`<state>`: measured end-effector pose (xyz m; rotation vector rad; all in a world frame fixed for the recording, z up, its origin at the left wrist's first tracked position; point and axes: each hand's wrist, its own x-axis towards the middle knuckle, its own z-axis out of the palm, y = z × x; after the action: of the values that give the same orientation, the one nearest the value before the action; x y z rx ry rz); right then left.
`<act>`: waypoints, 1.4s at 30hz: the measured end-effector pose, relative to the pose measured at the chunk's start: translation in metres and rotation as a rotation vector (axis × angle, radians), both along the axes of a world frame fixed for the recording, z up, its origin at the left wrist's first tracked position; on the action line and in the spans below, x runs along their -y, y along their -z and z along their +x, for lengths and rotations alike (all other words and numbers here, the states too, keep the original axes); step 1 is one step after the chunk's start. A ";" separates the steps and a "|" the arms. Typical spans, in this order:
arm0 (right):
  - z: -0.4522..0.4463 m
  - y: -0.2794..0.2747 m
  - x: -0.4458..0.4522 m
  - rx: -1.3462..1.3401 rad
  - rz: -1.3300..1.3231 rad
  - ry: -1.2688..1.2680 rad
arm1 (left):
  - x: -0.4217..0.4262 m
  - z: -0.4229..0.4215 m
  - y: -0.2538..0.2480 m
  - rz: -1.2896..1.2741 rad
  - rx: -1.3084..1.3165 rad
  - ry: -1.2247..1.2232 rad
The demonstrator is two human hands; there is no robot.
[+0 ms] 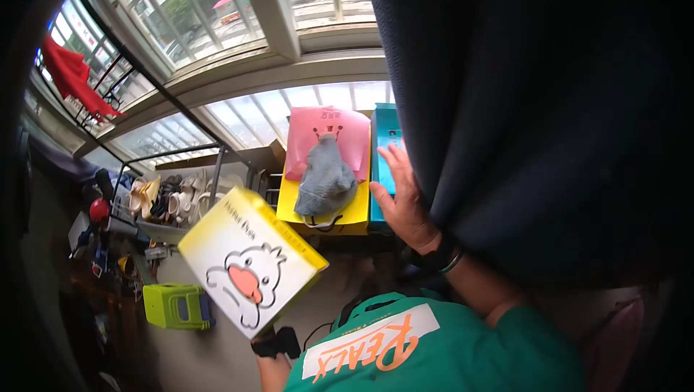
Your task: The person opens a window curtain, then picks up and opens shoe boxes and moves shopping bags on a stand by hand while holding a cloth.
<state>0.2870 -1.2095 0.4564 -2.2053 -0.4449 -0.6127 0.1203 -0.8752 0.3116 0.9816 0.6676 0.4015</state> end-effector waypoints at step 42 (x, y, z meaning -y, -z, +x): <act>-0.003 0.089 0.085 -0.412 -0.314 0.247 | 0.208 0.251 -0.015 0.040 -0.175 0.883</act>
<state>0.2836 -1.2947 0.3670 -2.6289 -0.0536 -0.2063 0.3710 -1.0832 0.3268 1.2521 0.3254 -0.4532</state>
